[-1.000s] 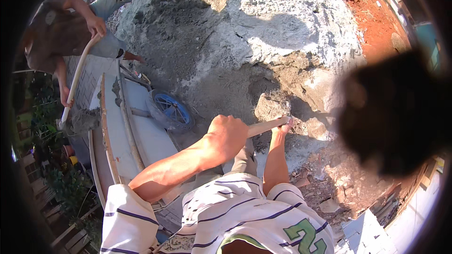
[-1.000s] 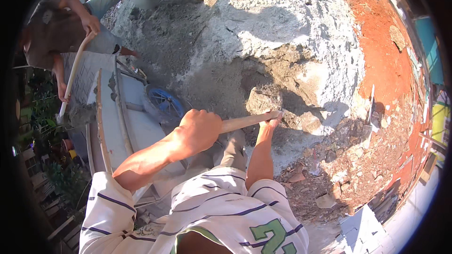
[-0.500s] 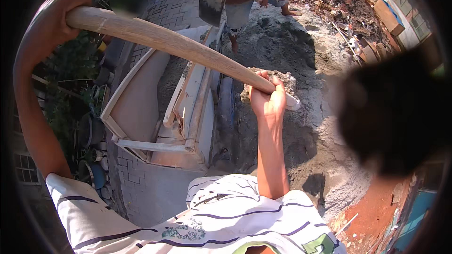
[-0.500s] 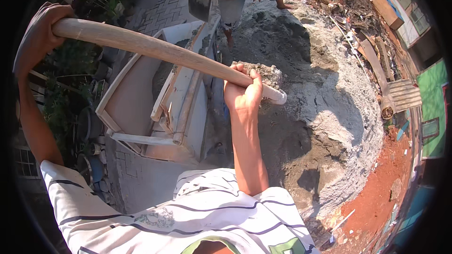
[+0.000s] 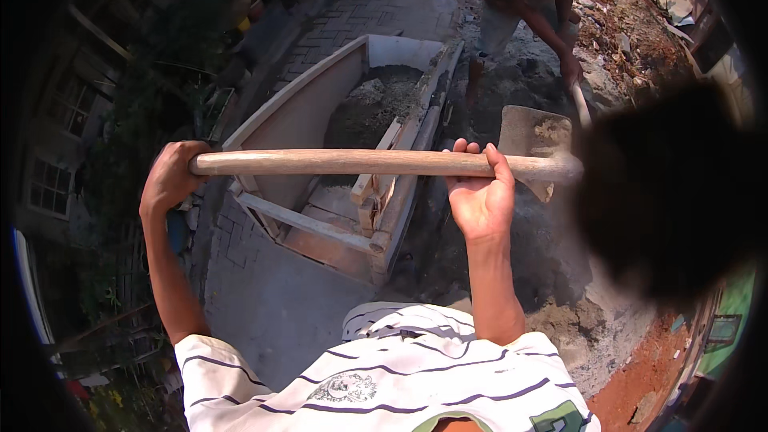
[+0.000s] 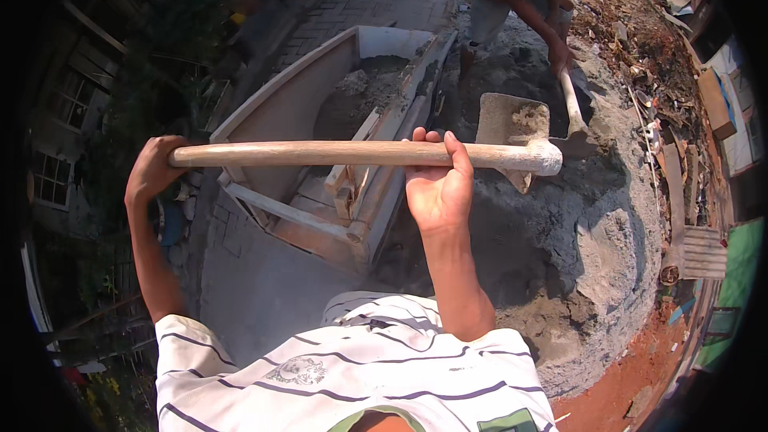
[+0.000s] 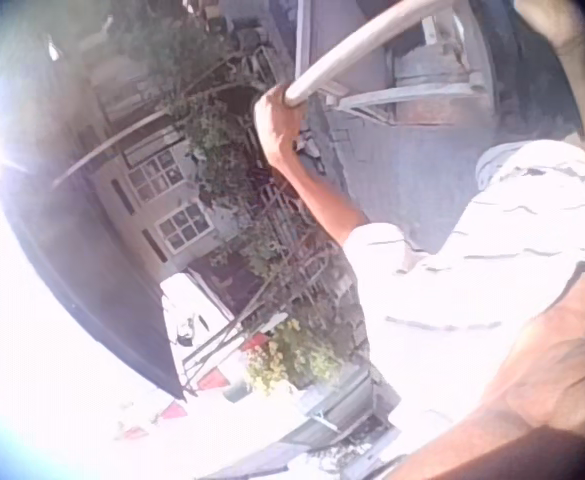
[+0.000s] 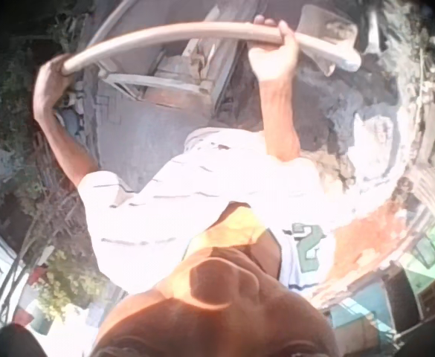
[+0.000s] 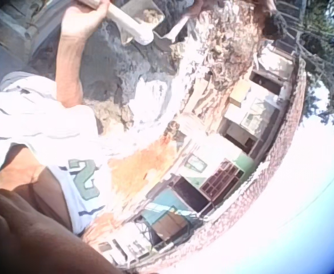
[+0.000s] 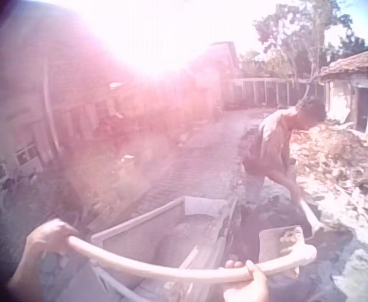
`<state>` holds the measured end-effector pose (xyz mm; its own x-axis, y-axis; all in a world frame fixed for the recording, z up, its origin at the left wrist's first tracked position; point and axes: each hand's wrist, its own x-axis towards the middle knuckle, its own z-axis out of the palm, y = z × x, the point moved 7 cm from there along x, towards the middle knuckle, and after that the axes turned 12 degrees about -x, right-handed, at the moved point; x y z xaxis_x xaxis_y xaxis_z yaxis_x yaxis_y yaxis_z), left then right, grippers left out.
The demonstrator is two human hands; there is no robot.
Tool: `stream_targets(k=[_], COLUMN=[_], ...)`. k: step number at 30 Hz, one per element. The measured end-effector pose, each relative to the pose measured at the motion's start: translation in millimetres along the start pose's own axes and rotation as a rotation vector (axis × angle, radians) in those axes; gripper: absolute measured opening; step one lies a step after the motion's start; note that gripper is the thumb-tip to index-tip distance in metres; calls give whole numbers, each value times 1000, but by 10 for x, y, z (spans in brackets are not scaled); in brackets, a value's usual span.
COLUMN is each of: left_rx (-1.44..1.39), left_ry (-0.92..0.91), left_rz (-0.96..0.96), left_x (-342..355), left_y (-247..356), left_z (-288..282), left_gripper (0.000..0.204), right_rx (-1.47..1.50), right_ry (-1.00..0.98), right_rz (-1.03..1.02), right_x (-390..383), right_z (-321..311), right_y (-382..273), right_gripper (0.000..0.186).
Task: The person shovels a mixture of sand and cement into a wooden cart using a long-handled hoe while working alongside another person in an outdoor workspace.
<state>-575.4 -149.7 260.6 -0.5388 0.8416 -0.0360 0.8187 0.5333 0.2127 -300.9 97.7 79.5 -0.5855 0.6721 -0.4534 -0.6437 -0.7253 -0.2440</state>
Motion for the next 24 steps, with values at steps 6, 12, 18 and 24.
stream_targets(k=[6, 12, 18, 24], left_rx=[142, 214, 151, 185], left_ry=[-721, -1058, -1173, -1257], left_rz=[258, 796, 1316, 1364], left_x=[66, -416, -1516, -1852], left_y=[1973, 3920, 5549, 6030], left_z=[1857, 3954, 5909, 7369], left_gripper=[27, 27, 22, 20], right_rx=[170, 487, 710, 597], right_ry=[593, 1098, 1197, 1374], right_rz=[-250, -367, -831, -677], right_x=[-528, -2194, -3506, -2361], right_z=[-3253, -6266, -7466, -7673], right_y=[-999, -1107, -905, -1033], right_gripper=[20, 24, 15, 11])
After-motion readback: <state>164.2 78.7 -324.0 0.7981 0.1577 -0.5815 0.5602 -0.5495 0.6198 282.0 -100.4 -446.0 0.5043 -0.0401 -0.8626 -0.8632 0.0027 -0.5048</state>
